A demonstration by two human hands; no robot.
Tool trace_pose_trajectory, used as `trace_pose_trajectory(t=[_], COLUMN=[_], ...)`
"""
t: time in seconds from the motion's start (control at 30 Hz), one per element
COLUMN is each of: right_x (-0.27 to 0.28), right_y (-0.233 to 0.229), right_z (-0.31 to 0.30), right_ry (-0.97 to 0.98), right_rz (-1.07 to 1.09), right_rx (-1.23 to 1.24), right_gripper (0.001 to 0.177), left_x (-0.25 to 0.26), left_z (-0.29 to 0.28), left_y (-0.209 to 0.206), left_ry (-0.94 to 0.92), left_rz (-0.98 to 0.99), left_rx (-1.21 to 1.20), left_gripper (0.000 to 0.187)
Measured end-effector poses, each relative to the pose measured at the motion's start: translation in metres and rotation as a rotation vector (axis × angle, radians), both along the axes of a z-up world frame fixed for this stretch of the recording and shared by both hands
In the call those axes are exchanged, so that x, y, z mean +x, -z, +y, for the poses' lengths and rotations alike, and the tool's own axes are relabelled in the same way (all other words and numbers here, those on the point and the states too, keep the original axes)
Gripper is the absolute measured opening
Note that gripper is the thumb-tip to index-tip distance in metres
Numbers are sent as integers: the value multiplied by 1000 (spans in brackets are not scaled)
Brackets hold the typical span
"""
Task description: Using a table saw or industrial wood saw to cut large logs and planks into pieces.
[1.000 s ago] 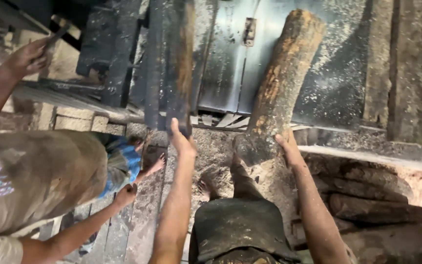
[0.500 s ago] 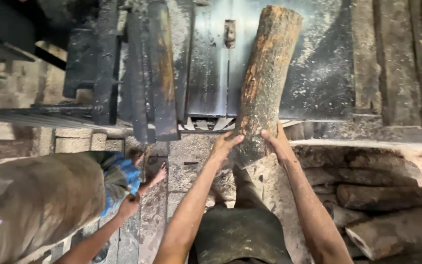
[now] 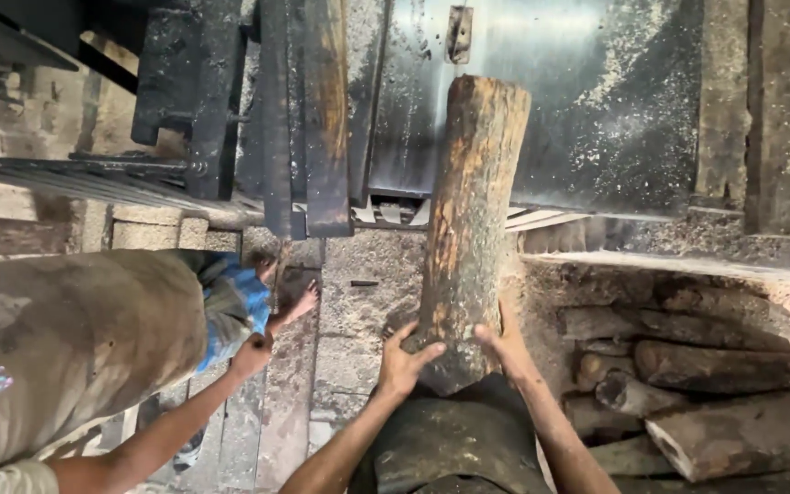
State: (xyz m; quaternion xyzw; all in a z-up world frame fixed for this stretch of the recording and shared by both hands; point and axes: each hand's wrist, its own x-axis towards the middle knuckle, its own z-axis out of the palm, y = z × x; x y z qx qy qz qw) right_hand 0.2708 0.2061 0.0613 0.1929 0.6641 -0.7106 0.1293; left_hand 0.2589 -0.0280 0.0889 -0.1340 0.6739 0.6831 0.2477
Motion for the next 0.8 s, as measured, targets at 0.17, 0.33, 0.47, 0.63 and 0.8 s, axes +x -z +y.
trace_pose_trajectory(t=[0.17,0.33,0.47,0.63,0.8], right_x=[-55,-101,-89,-59,-60], right_y=[-29,-46,-32,-42,-42], right_z=[6,9,9,-4,-9], right_ry=[44,24,-41,-11,32], right_rz=[-87,39,173,45,109], right_rx=[-122,-1,164,71,193], right_gripper=[107,103,96,94,97], left_x=[-49,-97,-96,-57,-54], left_z=[13,23,18,13,19], left_y=[-28,-44,-49,-39,-30], left_ry=[-29,5,18,19,-53], left_rz=[21,46,25,69,15], left_rx=[-48,-198,-240,-81,-124], left_gripper=[81,86,89,80,79])
